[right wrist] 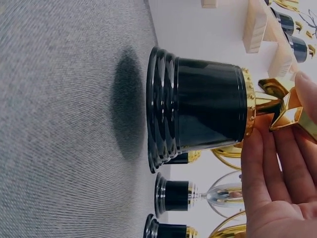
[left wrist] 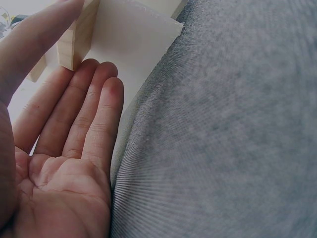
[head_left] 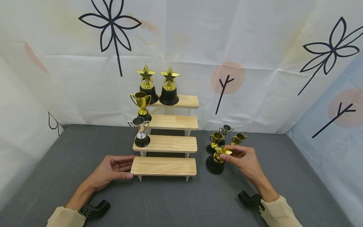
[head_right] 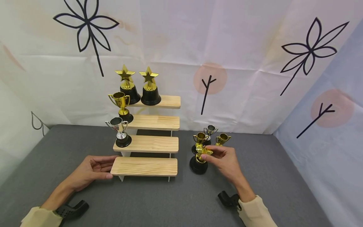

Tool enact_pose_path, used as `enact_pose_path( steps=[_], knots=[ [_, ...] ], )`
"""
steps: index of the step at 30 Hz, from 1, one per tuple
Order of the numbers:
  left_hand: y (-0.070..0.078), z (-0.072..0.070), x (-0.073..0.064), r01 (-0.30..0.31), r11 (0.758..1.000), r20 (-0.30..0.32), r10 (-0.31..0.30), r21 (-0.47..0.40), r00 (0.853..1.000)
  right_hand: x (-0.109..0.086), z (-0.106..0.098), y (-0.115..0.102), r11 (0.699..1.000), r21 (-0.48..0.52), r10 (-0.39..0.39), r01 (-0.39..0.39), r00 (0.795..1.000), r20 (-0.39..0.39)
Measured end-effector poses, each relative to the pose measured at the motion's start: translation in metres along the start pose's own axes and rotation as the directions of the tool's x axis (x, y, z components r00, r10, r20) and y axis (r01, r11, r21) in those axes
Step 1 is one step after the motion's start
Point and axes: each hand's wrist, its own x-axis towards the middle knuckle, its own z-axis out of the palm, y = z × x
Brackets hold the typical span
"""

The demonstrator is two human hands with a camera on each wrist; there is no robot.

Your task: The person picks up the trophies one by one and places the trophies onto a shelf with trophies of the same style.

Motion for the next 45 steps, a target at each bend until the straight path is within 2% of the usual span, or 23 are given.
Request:
enact_pose_path(
  steps=[12,22,31,45],
  knots=[
    [0.0,0.0,0.0,-0.001,1.0,-0.001,0.001,-0.003,1.0,-0.001,-0.001,-0.007,1.0,-0.022,0.018,-0.019,1.0,-0.024],
    [0.001,0.001,0.0,0.021,0.999,-0.019,-0.02,0.034,1.0,-0.002,-0.001,-0.015,1.0,-0.027,0.014,-0.015,0.999,-0.036],
    [0.001,0.001,0.001,0.025,0.999,-0.026,-0.024,0.042,0.999,0.0,-0.006,-0.021,0.997,-0.068,-0.02,0.018,0.999,-0.036],
    [0.002,0.002,0.0,0.019,0.999,-0.024,-0.018,0.046,1.0,-0.001,-0.005,-0.035,0.997,-0.058,-0.051,0.047,0.997,-0.062]
  ],
)
